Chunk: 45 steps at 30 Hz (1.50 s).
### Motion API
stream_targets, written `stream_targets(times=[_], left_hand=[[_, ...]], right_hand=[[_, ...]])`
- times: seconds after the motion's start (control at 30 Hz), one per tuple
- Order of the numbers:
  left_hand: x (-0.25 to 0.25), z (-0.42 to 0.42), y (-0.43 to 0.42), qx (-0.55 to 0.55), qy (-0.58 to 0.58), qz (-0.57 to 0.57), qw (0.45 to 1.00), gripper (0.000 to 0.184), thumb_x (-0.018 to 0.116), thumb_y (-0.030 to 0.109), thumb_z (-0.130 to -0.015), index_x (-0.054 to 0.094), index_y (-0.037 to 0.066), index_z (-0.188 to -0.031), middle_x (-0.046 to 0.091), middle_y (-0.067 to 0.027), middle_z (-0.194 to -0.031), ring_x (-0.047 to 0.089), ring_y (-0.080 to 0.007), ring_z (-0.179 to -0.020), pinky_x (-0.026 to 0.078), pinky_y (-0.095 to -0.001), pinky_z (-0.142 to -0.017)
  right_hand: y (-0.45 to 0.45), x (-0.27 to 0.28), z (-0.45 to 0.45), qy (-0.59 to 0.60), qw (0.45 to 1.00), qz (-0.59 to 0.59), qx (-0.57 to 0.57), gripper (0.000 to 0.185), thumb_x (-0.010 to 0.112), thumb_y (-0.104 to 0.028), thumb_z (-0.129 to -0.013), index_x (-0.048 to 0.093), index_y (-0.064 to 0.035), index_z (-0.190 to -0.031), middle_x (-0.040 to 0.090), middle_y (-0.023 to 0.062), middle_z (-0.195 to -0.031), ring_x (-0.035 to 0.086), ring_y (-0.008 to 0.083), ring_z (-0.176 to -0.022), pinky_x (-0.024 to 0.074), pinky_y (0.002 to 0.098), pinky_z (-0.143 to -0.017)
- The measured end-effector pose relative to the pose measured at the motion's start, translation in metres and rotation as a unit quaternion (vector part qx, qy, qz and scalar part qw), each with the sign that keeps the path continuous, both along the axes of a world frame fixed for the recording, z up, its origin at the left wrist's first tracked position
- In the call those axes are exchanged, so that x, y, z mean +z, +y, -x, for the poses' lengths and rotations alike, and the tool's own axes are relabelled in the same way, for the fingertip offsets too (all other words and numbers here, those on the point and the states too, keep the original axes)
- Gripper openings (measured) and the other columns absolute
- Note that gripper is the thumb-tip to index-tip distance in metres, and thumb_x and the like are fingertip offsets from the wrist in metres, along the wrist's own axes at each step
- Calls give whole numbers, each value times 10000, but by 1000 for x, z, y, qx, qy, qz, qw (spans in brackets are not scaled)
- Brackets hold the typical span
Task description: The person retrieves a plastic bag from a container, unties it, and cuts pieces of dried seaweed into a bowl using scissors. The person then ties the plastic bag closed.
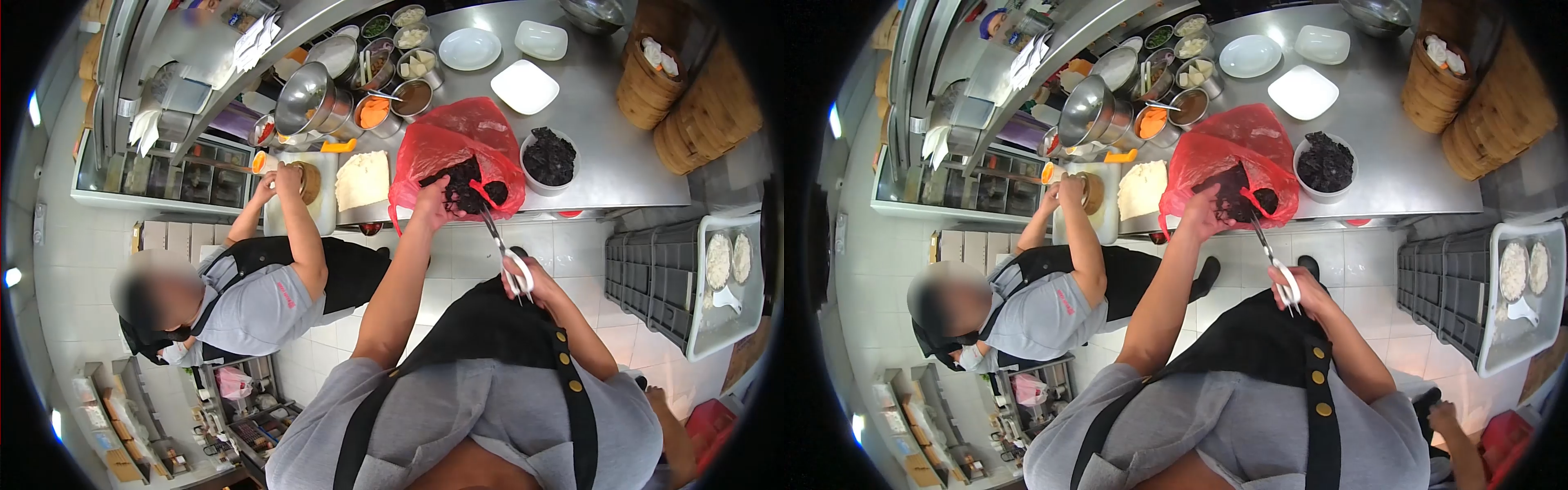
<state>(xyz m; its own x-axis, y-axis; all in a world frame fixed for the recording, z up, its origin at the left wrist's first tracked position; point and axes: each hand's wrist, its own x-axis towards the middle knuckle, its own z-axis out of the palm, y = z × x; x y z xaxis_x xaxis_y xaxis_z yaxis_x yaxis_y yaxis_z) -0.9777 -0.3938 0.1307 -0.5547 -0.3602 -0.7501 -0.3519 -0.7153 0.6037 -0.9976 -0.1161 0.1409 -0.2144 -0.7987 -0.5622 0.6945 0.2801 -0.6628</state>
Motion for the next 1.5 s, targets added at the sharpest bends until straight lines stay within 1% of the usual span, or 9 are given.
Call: stream_targets(times=[0.1,0.3,0.4,0.5,0.7,1.0,1.13,1.3,1.5], left_hand=[[0,-2,3,-27,32,-25,999,195,581,270,-907,561,78,-928,611,-87,-811,583,-247,-633,475,-399,-534],[5,-6,36,-18,24,114,993,263,618,198,-889,543,31,-1076,628,-132,-980,627,-240,-703,470,-325,-558],[7,-7,41,48,4,116,992,168,653,185,-868,537,65,-886,631,-91,-800,631,-258,-623,470,-350,-517],[-9,-9,23,48,24,33,998,198,643,210,-879,517,62,-913,619,-83,-778,625,-257,-617,468,-353,-510],[7,1,40,50,-2,92,995,160,606,196,-902,539,54,-937,586,-90,-781,538,-190,-590,444,-319,-511],[5,-16,27,40,7,87,995,380,625,142,-882,392,28,-1159,536,-71,-784,443,-132,-574,393,-282,-516],[-2,-19,25,36,17,88,995,380,610,154,-893,395,14,-1174,532,-75,-777,446,-140,-567,398,-292,-501],[-5,-22,29,91,49,61,993,283,597,185,-907,419,25,-1058,548,-87,-749,479,-167,-503,401,-314,-438],[-11,-18,31,53,40,71,995,534,591,206,-911,291,-1,-1301,559,-100,-783,528,-188,-529,413,-320,-443]], right_hand=[[7,5,-4,5,1000,8,-10,510,629,-536,-827,562,-37,-745,554,43,-614,545,135,-483,426,256,-460],[-3,7,8,41,998,46,-35,489,635,-507,-835,564,-36,-726,550,42,-591,524,120,-458,400,243,-447],[-24,3,25,88,996,10,-25,456,664,-480,-820,545,-58,-693,535,33,-569,515,115,-443,405,250,-436],[-49,-10,38,133,991,-21,-21,468,678,-491,-804,531,-71,-657,518,27,-542,511,113,-433,404,256,-422],[-66,-3,50,153,988,-9,5,487,696,-498,-783,530,-67,-628,512,20,-520,508,116,-416,408,257,-408],[-34,-4,95,121,981,-36,146,492,711,-522,-755,575,-57,-669,535,45,-531,517,130,-405,417,259,-366],[-56,-3,109,133,977,-25,165,514,704,-563,-739,592,-61,-746,542,43,-563,528,129,-419,420,252,-370],[-80,3,116,200,945,-55,251,610,685,-638,-708,579,-39,-664,544,51,-562,540,142,-416,433,264,-388],[-91,-7,120,199,941,-71,265,601,690,-633,-707,575,-47,-645,535,47,-537,541,141,-416,424,262,-386]])
